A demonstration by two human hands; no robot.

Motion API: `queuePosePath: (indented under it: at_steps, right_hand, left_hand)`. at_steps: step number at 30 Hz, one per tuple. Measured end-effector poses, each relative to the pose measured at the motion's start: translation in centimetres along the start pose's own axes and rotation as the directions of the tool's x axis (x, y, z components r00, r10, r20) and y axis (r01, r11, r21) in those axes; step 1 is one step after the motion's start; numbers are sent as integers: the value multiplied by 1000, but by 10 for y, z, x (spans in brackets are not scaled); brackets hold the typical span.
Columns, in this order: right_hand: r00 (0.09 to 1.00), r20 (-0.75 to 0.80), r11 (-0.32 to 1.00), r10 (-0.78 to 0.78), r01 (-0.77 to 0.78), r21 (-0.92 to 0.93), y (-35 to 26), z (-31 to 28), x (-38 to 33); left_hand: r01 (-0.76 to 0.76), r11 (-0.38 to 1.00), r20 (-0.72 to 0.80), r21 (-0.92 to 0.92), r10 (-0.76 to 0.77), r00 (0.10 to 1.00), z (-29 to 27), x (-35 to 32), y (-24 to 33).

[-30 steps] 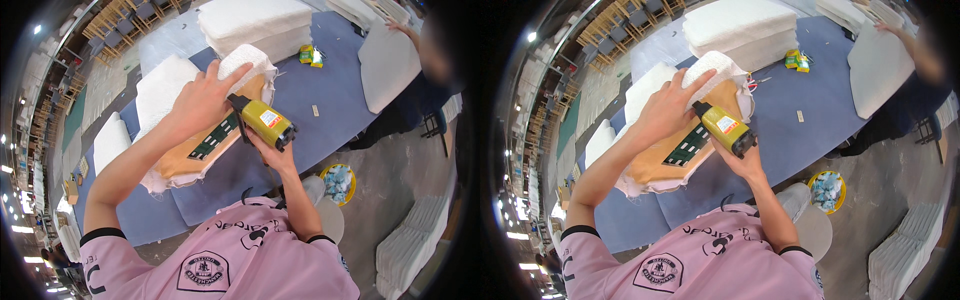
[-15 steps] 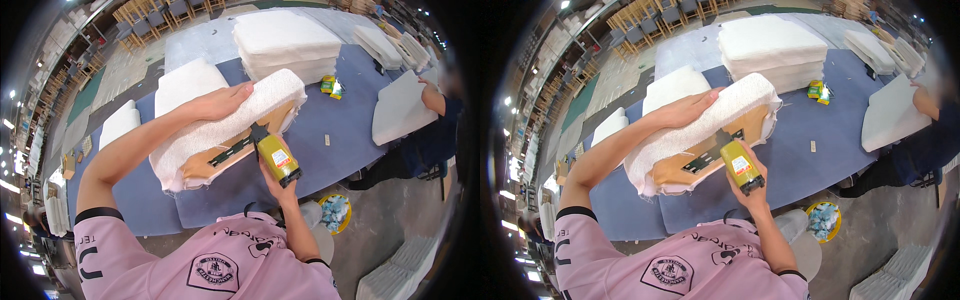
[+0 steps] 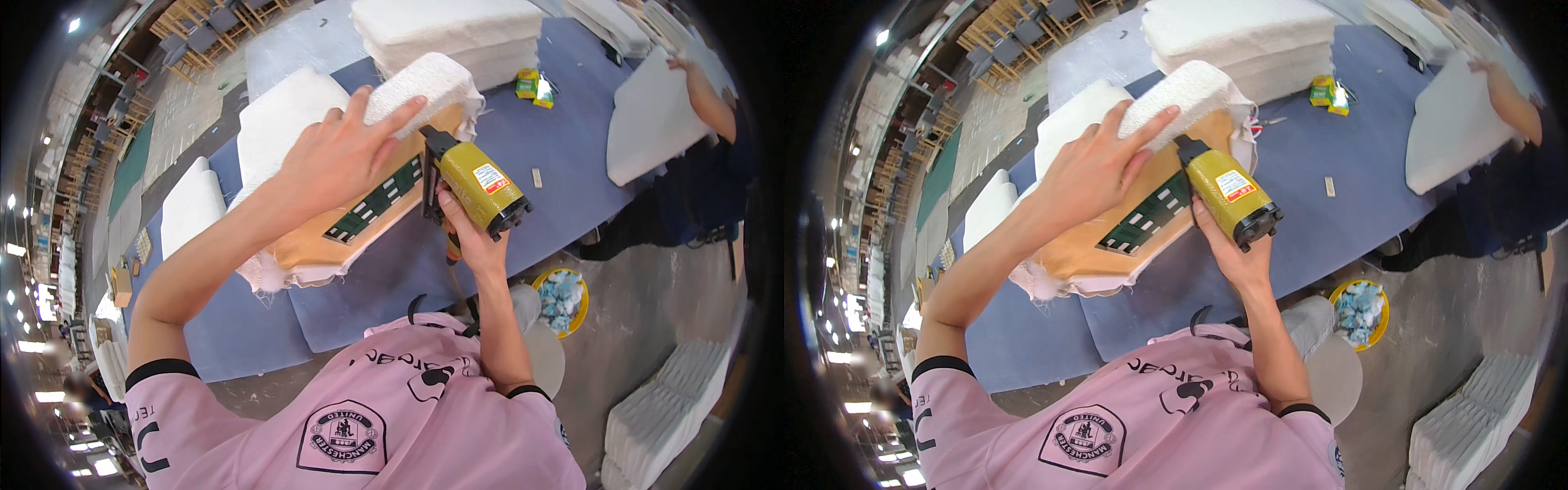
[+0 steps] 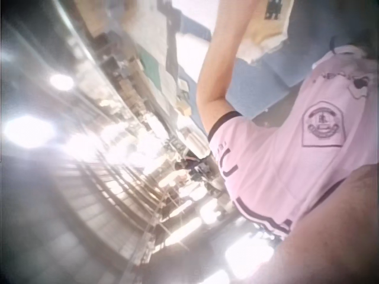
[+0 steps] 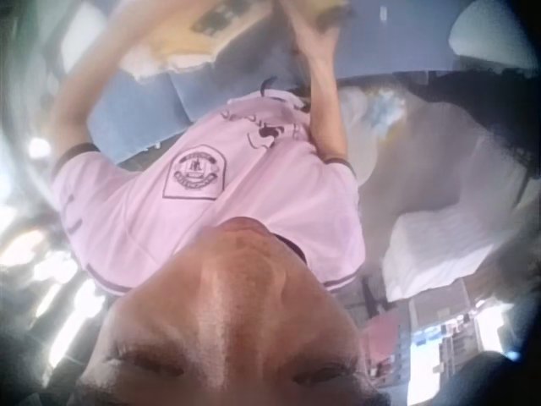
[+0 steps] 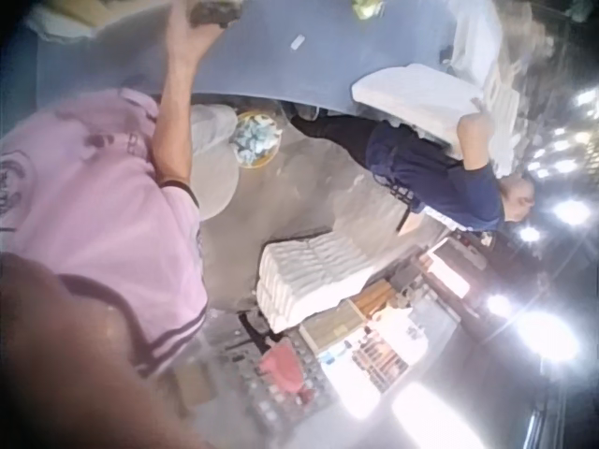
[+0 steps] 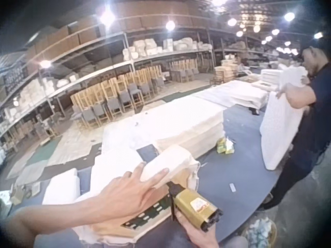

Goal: The person wraps white fabric around rectangular foam cushions and secures it using a staple gun. They repeatedly pick up cushions, align the fabric, and drive staples into the wooden base to attach the material. The process is repeated for multiple cushions on a large work table.

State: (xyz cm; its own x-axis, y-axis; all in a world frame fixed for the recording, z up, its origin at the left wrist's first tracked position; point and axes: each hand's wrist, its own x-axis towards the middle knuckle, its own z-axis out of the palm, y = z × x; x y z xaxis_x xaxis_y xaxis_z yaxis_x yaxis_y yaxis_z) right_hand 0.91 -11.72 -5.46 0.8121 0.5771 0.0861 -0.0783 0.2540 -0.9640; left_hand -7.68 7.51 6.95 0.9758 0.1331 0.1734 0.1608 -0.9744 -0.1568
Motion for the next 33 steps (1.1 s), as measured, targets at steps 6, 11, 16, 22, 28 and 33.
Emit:
queuePosePath:
  at_steps: [6, 11, 16, 22, 28, 33]
  right_hand:
    - [966, 180, 977, -185, 200, -70, 6, 4, -1]
    - [978, 176, 987, -108, 126, -97, -3, 5, -4]
    - [962, 206, 983, -180, 184, 4, 3, 8, -11]
    - [945, 252, 969, -209, 235, -77, 1, 10, -20]
    - [952, 237, 957, -194, 237, -168, 15, 12, -39]
    - [922, 241, 914, -304, 354, -199, 15, 26, -30]
  left_hand:
    - [6, 1000, 43, -5, -5, 999, -3, 1, 5]
    - [-37, 999, -8, -15, 37, 999, -1, 1, 2]
    - [29, 1000, 77, 6, -30, 997, -7, 1, 10]
    - [82, 951, 304, -297, 13, 953, -32, 4, -6]
    - [687, 470, 721, -553, -142, 678, -21, 8, -56]
    - [309, 653, 380, -691, -35, 924, -5, -10, -59]
